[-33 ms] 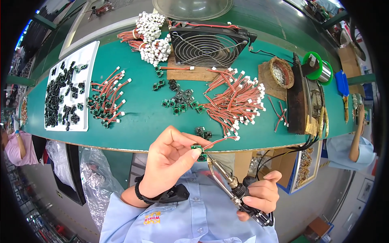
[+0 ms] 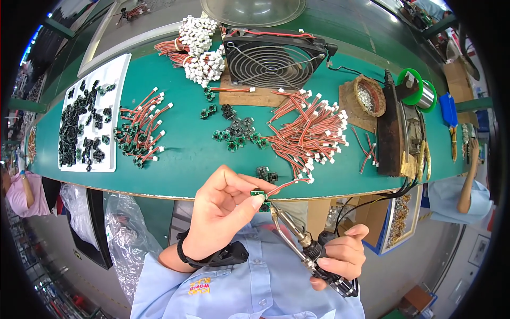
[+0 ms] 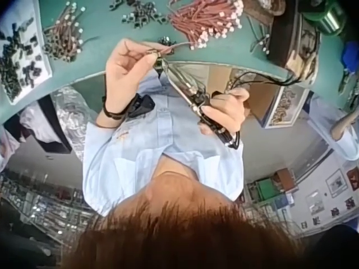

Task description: The person picks up a circuit board and wires, joins them using a soldering iron, and sets the assembly down. They then remove a rubber band from a bundle of wires before picking up another circuit board and wires to repeat the soldering process.

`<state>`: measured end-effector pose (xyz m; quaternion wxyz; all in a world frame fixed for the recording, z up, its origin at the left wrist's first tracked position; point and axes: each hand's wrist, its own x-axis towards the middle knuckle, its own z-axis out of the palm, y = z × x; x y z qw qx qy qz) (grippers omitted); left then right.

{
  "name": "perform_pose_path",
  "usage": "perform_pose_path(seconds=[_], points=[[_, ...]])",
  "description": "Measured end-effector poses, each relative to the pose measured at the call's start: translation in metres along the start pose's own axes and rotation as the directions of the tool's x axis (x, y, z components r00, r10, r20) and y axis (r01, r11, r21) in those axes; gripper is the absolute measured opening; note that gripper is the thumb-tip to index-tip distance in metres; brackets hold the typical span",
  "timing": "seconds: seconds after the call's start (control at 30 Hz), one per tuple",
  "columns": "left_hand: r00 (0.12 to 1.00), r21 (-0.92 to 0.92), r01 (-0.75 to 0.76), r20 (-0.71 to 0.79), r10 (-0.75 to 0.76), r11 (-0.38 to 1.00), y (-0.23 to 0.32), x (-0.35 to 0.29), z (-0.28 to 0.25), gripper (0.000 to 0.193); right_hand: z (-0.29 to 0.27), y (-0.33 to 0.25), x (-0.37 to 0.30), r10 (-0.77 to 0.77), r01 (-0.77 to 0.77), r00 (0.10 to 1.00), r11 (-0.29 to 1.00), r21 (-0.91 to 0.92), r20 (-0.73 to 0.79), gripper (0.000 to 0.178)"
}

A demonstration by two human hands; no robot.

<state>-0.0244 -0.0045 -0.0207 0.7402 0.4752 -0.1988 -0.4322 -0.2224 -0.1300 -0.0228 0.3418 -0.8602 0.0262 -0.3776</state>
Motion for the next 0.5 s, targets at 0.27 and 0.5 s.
perform_pose_path(seconds=[0.27,0.5], points=[[0.998,0.048,-0.056,0.008,0.056,0.997,-0.0005,-0.0009,-0.0011,0.015,0.0014,-0.0003,0.0026,0.044,-0.045,0.998,0.999,0.015,0.048,0.031],[0.998,0.053,-0.07,-0.001,0.07,0.996,-0.0026,-0.0021,-0.001,0.015,0.0037,-0.0021,0.0021,0.053,-0.054,0.998,0.998,0.012,0.045,0.033]])
